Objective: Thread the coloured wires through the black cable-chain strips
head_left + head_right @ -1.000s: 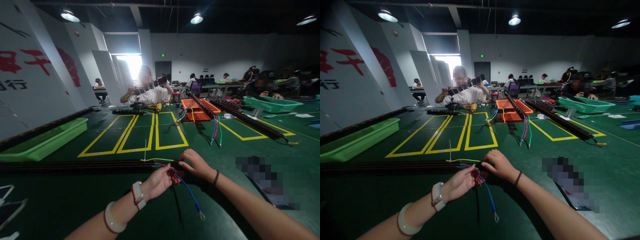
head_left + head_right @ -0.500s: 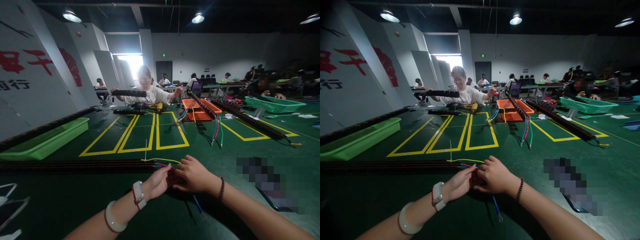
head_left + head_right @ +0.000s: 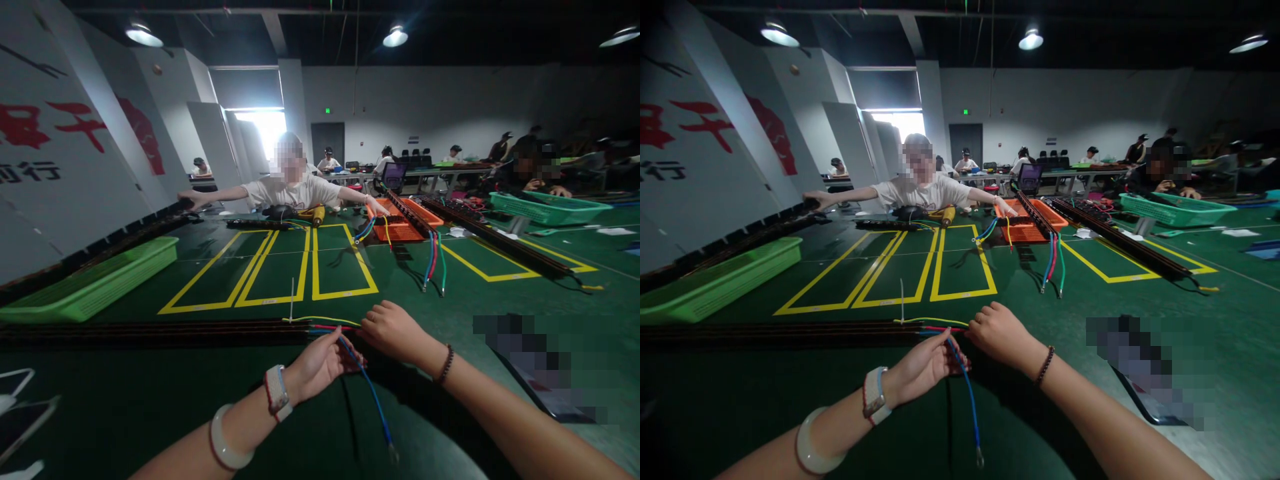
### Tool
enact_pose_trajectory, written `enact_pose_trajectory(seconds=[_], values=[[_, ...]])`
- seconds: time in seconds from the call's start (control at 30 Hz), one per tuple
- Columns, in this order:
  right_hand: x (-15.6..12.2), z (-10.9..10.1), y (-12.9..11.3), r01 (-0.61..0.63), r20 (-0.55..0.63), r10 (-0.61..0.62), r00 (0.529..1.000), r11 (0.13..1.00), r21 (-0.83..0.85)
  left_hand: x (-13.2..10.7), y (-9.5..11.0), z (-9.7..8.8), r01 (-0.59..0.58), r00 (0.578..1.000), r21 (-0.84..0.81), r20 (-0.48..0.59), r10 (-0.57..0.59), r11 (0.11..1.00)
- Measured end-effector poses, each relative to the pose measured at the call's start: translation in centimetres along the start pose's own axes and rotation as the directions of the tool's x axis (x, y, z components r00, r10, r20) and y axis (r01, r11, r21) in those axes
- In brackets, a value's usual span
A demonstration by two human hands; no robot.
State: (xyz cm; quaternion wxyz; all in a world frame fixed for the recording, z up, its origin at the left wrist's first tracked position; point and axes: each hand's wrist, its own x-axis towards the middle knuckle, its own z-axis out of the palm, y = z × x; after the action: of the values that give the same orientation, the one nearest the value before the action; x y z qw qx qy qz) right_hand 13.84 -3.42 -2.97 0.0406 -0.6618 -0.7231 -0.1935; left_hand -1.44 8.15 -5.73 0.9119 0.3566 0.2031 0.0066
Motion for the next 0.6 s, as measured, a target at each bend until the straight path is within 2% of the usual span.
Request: enact_pose_trajectory(seconds=[0.17,0.37,0.43,0.5,0.6], values=[[0.1,1.4,-0.1,-0.111,0.099,0.105,0.99,0.992,0.056,-0.2,0.1,-0.2,0.006,1.0,0.02,-0.009,-0.006,1.0],[0.1,2.4,-0.2,-0.217,0.253,0.197,0.947,0.975,0.055,0.0,0.0,-0.7,0.021,1.0,0.0,0.005,-0.021,1.0],[0.1,2.1,-0.3,-0.254,0.281,0.233,0.931,0.966,0.042,0.1,0.0,-0.7,0.027,1.0,-0.006,0.005,-0.026,1.0],[0.2,1.3,-0.4,-0.293,0.256,0.27,0.928,0.955,0.055,0.0,0.0,-0.6,0.031,1.0,-0.018,0.003,-0.031,0.999],[0.3,-0.7,-0.7,-0.366,0.194,0.327,0.925,0.903,0.224,0.0,0.0,-0.5,0.018,1.0,-0.047,0.017,-0.018,0.999]])
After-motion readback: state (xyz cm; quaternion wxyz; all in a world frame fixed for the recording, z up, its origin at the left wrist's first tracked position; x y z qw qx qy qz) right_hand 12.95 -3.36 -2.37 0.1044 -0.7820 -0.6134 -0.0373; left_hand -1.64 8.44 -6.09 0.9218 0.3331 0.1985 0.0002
